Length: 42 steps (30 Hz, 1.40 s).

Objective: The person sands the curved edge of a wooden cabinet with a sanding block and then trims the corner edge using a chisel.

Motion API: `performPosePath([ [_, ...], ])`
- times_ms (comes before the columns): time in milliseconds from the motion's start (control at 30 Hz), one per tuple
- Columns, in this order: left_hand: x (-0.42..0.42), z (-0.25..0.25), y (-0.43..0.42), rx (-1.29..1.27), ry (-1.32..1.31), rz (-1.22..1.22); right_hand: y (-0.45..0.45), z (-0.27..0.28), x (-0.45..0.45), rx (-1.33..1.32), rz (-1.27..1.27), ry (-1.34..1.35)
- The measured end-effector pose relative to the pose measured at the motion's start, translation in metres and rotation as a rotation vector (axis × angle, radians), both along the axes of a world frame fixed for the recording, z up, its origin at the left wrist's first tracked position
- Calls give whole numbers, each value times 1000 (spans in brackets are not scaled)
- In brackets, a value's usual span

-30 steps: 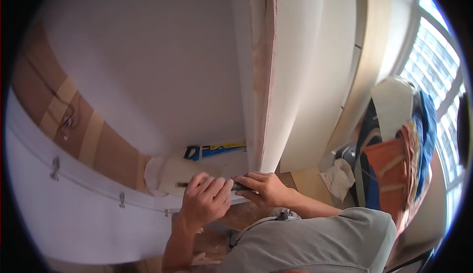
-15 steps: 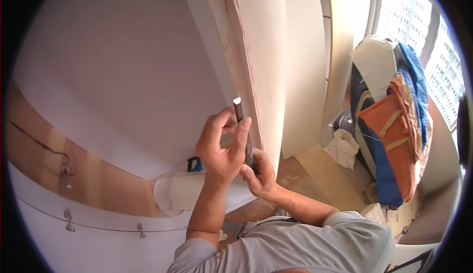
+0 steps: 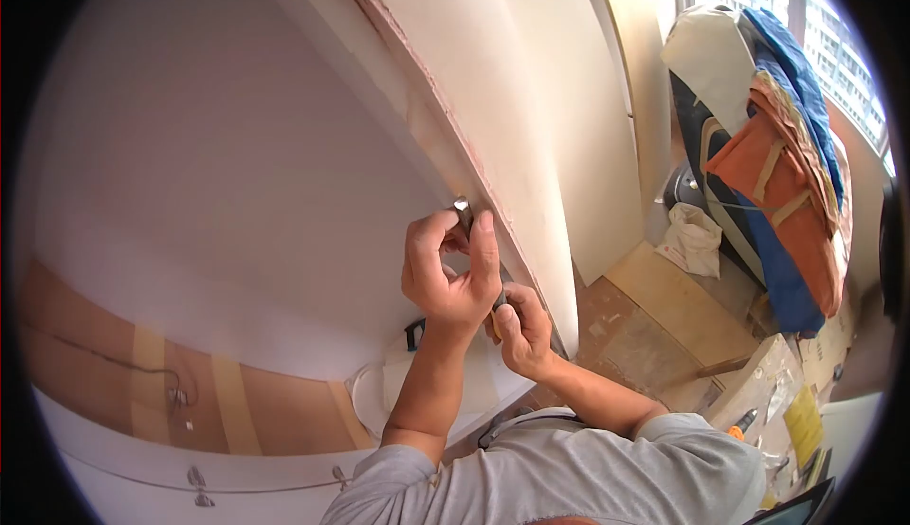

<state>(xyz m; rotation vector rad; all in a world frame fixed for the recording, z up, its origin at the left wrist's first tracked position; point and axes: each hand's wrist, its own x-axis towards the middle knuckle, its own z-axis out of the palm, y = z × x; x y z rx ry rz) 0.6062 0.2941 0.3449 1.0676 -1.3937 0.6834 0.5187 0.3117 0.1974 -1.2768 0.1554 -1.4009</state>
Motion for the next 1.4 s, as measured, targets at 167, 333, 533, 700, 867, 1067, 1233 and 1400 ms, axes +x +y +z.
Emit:
performPosePath([
  [167, 1, -2, -6, -12, 81, -159, 2, -7, 5, 25, -64, -13],
  [333, -3, -2, -12, -22, 151, -218, -1, -3, -6, -1, -128, 36],
  [533, 2, -7, -22, -91, 170, -278, -9, 2, -9, -35, -156, 37],
  [700, 3, -6, -25, -135, 149, -288, -14, 1, -10, -78, -164, 73],
  [867, 0, 4, -21, -89, 176, -261, -20, 9, -11, -93, -140, 77],
  [1067, 1, -2, -20, -82, 155, -289, -17, 0, -13, -74, -158, 53],
  [1233, 2, -12, -18, -47, 163, -296, -13, -7, -21, -19, -142, 76],
  [1400, 2, -9, -20, -58, 177, -296, -15, 0, -28, -42, -180, 121],
])
